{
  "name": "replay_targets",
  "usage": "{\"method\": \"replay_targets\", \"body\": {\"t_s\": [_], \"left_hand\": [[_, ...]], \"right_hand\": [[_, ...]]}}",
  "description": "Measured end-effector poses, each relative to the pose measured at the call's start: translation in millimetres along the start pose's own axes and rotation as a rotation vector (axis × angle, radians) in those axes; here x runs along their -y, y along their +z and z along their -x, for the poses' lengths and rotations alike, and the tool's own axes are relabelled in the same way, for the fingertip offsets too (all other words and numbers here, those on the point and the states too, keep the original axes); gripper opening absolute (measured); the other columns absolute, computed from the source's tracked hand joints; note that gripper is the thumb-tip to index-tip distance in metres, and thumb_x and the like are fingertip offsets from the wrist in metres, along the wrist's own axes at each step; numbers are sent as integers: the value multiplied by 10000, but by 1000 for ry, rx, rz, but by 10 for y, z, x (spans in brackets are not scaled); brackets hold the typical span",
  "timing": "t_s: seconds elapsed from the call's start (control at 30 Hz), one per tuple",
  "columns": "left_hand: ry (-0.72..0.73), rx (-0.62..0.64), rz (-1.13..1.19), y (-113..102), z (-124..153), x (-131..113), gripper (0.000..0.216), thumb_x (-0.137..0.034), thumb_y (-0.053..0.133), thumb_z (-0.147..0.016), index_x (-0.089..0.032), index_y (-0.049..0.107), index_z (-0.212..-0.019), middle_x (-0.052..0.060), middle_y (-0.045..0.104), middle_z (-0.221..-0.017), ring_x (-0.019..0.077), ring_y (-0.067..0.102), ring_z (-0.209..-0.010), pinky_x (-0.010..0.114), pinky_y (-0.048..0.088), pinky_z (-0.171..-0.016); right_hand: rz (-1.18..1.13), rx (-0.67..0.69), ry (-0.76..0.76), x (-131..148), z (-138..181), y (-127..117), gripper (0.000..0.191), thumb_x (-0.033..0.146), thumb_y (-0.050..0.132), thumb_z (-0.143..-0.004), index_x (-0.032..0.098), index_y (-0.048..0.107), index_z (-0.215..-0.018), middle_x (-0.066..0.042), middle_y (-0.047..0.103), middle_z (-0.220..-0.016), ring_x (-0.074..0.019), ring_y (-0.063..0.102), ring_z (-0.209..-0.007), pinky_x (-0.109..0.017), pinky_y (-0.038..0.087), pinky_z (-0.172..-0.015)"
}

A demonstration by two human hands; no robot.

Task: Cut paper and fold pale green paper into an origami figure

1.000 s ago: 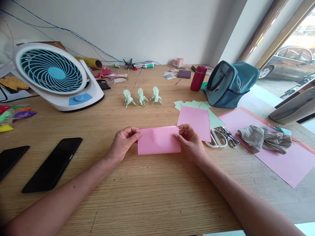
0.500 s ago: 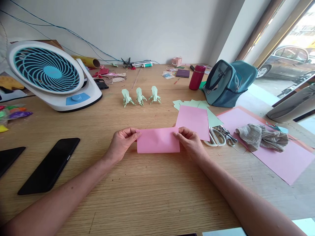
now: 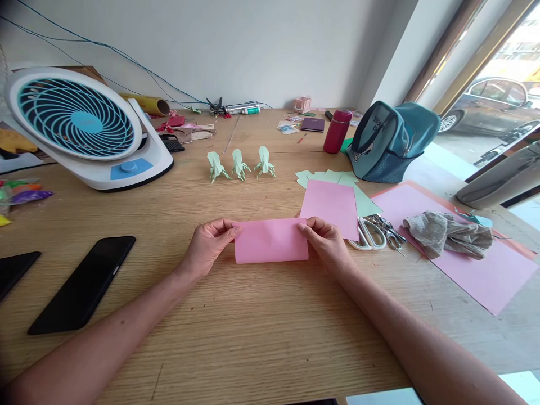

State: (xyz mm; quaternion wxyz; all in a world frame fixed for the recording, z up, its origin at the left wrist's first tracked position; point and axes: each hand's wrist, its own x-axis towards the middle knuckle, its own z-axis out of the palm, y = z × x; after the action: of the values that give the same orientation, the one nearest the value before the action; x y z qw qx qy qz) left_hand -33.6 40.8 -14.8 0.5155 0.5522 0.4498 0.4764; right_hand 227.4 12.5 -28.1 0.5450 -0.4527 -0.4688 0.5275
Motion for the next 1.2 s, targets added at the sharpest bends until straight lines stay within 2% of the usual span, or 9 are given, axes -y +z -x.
{"method": "replay_targets", "body": {"t_s": [0.57,1.03,1.2], "left_hand": [[-48,28,31,36,41,-47,210,-340,755,-723,-146,673,-717,-12,632,-691,89,554,-631,203,494,-594],[-9,28,-11,35,52,-73,207,-346,736,-741,-148,680,-717,-7,625,-682,103,554,-636,226,498,-616],[-9,37,-6,33,54,-70,205,-344,736,-748,-149,676,-729,-11,621,-689,99,552,-644,216,497,-618]], "right_hand": [[12,-35,-29,10,16,10,280,407,729,-825,206,596,-683,32,477,-666,-113,381,-603,-251,299,-536],[130,-71,-59,34,2,20,367,484,740,-785,215,536,-643,29,428,-620,-116,333,-568,-262,278,-504],[112,-64,-62,23,2,17,337,458,742,-793,209,555,-665,32,442,-626,-105,342,-566,-250,279,-497]]}}
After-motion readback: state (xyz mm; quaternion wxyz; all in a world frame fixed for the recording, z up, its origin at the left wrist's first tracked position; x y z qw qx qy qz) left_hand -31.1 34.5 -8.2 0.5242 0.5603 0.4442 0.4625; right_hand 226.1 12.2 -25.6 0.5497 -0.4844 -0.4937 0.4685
